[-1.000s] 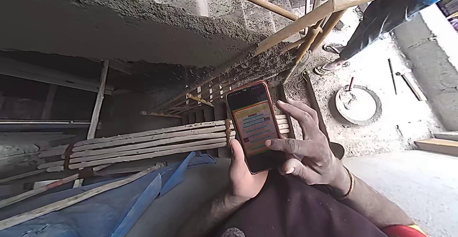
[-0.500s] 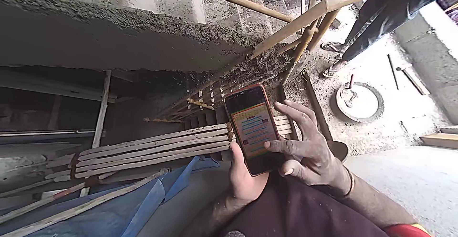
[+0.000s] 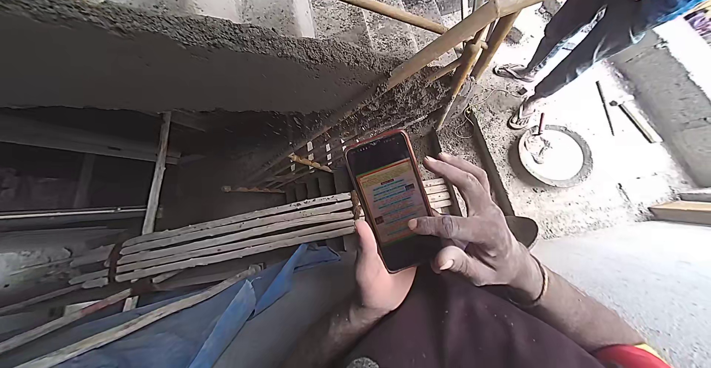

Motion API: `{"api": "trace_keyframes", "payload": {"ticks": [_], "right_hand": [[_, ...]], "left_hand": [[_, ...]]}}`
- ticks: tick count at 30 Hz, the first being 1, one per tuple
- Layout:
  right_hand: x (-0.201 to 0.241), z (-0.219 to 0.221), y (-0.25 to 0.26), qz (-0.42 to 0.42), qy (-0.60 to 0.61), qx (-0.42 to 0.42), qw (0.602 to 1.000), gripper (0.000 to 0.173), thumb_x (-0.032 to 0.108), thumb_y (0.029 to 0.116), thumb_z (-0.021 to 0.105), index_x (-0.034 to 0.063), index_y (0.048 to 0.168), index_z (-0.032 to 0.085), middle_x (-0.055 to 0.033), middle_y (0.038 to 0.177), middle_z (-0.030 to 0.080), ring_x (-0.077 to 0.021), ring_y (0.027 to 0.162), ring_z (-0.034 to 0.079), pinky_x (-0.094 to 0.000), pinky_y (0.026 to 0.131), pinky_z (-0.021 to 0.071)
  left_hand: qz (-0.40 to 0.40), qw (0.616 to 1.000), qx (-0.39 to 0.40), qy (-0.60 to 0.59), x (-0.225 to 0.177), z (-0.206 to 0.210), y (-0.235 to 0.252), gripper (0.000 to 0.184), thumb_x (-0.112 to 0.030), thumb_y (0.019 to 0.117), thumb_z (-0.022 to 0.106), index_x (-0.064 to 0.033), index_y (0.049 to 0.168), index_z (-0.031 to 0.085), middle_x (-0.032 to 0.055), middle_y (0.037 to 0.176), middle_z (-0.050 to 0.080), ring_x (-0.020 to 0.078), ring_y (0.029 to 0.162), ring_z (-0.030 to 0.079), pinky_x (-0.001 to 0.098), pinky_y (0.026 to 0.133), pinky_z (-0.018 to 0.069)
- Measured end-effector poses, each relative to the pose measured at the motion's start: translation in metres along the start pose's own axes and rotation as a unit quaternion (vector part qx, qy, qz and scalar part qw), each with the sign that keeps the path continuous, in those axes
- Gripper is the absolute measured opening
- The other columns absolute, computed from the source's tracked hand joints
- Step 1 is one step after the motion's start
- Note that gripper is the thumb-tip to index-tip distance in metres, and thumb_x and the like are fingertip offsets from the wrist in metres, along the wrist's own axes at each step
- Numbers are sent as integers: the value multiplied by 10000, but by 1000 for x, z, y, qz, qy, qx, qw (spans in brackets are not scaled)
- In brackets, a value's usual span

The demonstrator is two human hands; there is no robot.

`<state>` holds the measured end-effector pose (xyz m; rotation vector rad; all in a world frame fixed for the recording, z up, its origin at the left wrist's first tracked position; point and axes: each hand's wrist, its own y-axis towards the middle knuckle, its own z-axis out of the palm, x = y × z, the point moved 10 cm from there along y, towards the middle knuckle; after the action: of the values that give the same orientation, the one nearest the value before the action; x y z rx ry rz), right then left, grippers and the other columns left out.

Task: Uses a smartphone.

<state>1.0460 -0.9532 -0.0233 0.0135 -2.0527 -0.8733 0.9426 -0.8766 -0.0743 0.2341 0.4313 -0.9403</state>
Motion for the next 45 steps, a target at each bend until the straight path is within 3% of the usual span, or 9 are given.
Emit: {"api": "trace_keyframes", "payload": {"ticks": [45], "right_hand": [[-4,0,1,6,16,-8,1000,471,646,1001,473,305,1129,771,-155,1593,409,-365,1542,218,-562,1238,241]], "left_hand": [[-9,1000,-9,21,-1,-3,3,593,-580,1001,496,-120,1362,598,126,1297,666,247,1239,627,482,1058,498]]}}
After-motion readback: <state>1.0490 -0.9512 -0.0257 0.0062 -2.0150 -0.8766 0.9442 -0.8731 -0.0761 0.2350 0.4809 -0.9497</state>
